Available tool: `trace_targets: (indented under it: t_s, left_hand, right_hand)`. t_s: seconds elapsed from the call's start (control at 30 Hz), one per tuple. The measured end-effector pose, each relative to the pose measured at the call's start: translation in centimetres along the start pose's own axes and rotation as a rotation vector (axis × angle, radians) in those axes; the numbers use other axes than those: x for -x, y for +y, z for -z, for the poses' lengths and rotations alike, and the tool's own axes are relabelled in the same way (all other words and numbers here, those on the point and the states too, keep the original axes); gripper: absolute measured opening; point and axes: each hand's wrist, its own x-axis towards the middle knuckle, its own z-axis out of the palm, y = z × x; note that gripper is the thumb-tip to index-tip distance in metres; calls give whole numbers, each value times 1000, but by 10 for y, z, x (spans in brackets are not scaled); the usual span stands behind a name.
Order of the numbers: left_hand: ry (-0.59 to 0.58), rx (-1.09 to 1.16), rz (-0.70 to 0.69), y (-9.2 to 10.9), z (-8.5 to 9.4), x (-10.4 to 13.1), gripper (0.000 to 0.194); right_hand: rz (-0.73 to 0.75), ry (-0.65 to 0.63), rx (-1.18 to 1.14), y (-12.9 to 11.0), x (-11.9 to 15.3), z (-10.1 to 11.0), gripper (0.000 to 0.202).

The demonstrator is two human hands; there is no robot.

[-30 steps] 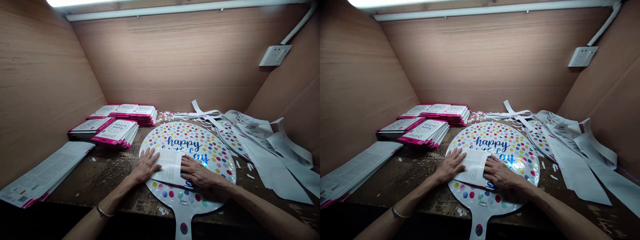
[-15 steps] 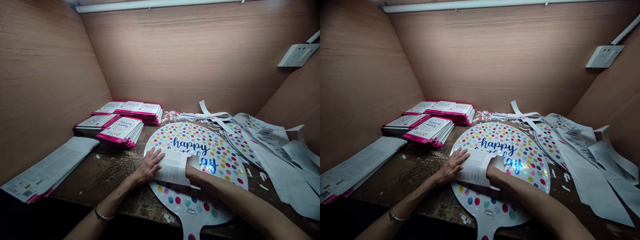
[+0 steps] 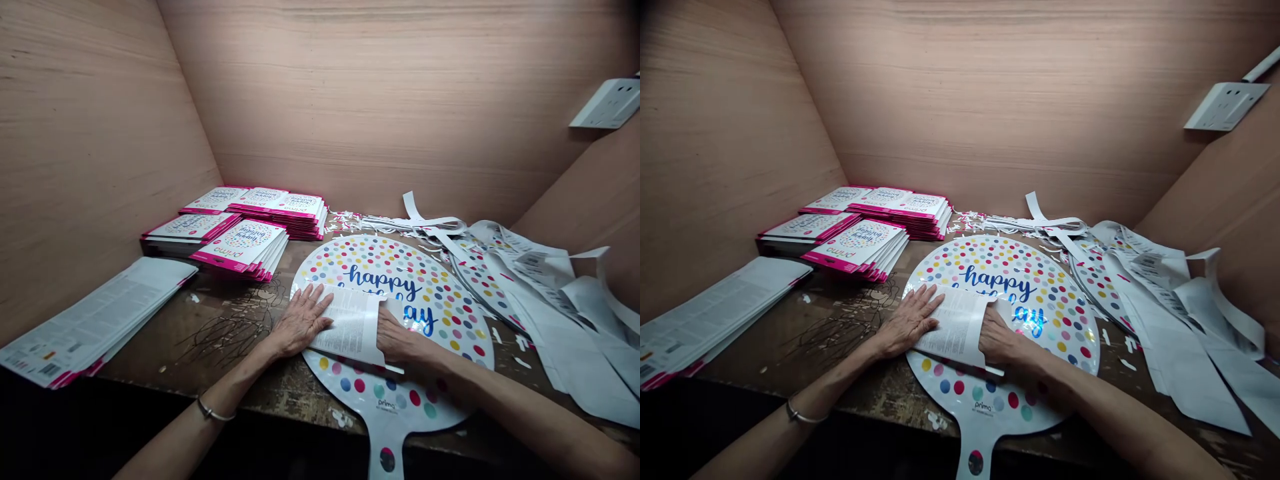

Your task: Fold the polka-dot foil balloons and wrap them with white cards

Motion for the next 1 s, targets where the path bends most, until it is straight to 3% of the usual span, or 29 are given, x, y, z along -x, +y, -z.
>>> trace_targets:
  t_s: [0.17,0.23,0.3,0.43,0.53,0.67,0.8,1.0]
  left_hand:
    - [62,-110,-34,2,-2,-2,54]
    - [82,-152,-23,10,1,-3,50]
    - [115,-178,-73,27,5,-2,41]
    - [125,-124,-272,73,3,7,36]
    - [128,-94,-260,91,-10,14,46]
    - [141,-72,-254,90,-21,15,57]
    - [145,-40,-241,87,-21,14,58]
    - [157,-19,-250,89,-18,16,56]
  right_hand:
    - [-167,195,8,-9,41,34,25]
    - [-220,313,45,-10,53,41,24]
    - [-202,351,40,-13,57,42,25]
    - [-155,256,-12,-17,48,31,22]
    - [-173,216,-48,-14,43,23,23]
    - [-176,90,-47,-11,43,24,21]
    - [-120,-79,-1,-12,39,33,17]
    - [-121,-179,116,-15,33,36,16]
